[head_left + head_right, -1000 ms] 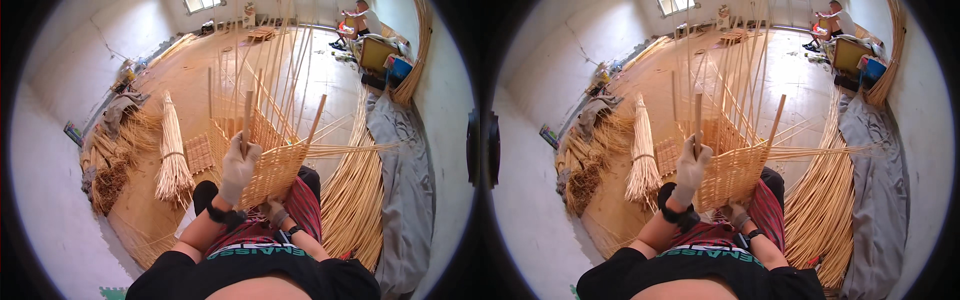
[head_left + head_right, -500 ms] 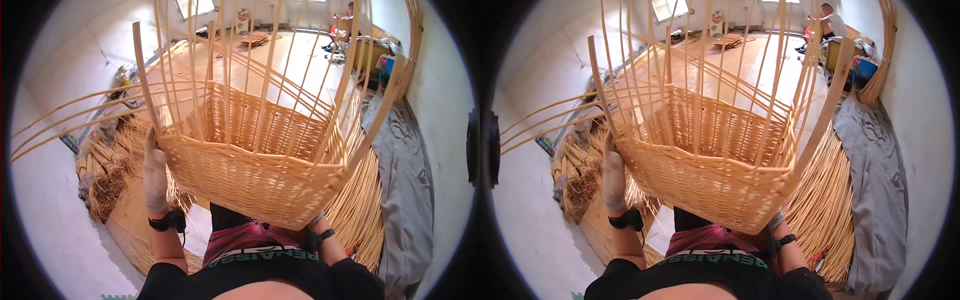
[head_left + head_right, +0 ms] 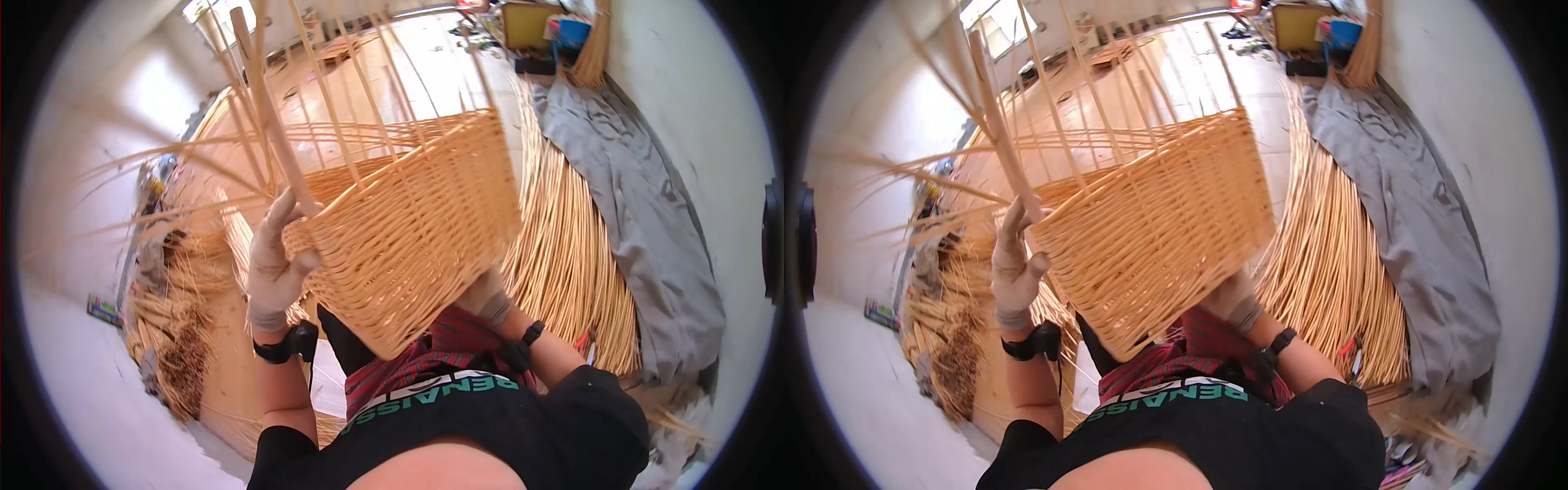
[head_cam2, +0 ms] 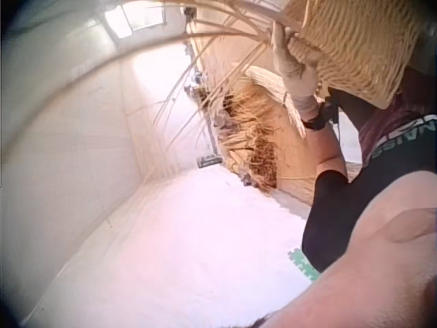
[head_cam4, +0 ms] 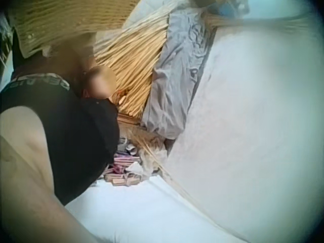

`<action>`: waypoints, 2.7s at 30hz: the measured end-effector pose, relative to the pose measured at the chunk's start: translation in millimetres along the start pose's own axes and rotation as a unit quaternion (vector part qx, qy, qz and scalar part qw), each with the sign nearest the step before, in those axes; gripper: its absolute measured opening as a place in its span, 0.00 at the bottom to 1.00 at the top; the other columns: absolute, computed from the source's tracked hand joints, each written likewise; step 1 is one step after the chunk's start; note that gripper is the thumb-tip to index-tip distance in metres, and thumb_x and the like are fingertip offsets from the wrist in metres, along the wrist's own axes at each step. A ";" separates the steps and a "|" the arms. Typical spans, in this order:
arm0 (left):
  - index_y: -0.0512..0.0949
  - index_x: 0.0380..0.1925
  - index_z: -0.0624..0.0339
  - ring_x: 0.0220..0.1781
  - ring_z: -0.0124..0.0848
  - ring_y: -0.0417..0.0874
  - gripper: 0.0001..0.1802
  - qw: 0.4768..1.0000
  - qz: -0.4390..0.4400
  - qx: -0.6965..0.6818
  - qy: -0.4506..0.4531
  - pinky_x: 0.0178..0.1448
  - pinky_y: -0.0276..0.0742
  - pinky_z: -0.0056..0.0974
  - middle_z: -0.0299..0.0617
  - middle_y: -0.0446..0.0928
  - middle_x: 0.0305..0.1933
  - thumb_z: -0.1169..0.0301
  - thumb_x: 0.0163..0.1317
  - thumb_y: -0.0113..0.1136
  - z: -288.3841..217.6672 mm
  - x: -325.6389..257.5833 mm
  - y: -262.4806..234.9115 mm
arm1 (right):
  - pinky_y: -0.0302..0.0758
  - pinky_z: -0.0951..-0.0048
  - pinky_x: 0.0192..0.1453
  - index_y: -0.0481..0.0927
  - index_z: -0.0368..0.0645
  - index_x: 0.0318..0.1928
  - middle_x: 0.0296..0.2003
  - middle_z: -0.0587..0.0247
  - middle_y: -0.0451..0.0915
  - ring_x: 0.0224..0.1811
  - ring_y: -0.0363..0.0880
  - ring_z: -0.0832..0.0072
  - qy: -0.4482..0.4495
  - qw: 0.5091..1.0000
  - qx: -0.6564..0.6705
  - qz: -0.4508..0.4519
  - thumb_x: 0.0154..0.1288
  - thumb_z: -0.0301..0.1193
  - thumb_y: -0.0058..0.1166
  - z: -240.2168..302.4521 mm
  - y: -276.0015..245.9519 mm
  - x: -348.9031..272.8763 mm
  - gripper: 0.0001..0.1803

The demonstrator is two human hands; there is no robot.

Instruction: The person weaves a basket by hand, interlacing thin bamboo strips through a vertical frame. They repeatedly pull, bend, and tuck the strips to form the basket walls while seated on the floor.

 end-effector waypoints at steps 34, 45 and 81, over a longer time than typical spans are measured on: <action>0.61 0.77 0.44 0.69 0.52 0.72 0.41 0.939 0.161 0.255 -0.162 0.73 0.65 0.52 0.54 0.72 0.69 0.61 0.66 0.67 197.1 -45.3 251.6 | 0.82 0.61 0.54 0.85 0.43 0.55 0.46 0.51 0.88 0.48 0.88 0.60 0.198 0.716 -0.530 -0.410 0.65 0.48 0.62 29.3 -278.9 -99.3 0.26; 0.53 0.80 0.39 0.84 0.60 0.45 0.55 0.830 0.308 0.419 -0.203 0.85 0.40 0.60 0.56 0.43 0.85 0.59 0.54 0.74 165.6 -161.5 242.9 | 0.79 0.57 0.62 0.86 0.46 0.50 0.51 0.48 0.86 0.58 0.83 0.52 0.318 0.573 -0.562 -0.505 0.61 0.37 0.60 -31.6 -367.0 -138.2 0.18; 0.50 0.81 0.42 0.84 0.63 0.41 0.61 0.807 0.314 0.442 -0.234 0.84 0.37 0.62 0.58 0.42 0.84 0.54 0.51 0.77 160.6 -167.0 255.9 | 0.76 0.56 0.65 0.75 0.39 0.65 0.55 0.36 0.82 0.60 0.81 0.49 0.278 0.648 -0.499 -0.503 0.65 0.47 0.55 -4.8 -428.7 -175.3 0.34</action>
Point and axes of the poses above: each hand's wrist, its own x-axis towards the middle knuckle, its own y-axis out of the palm, z = x × y, the point moved 3 cm from there along x, towards the middle knuckle
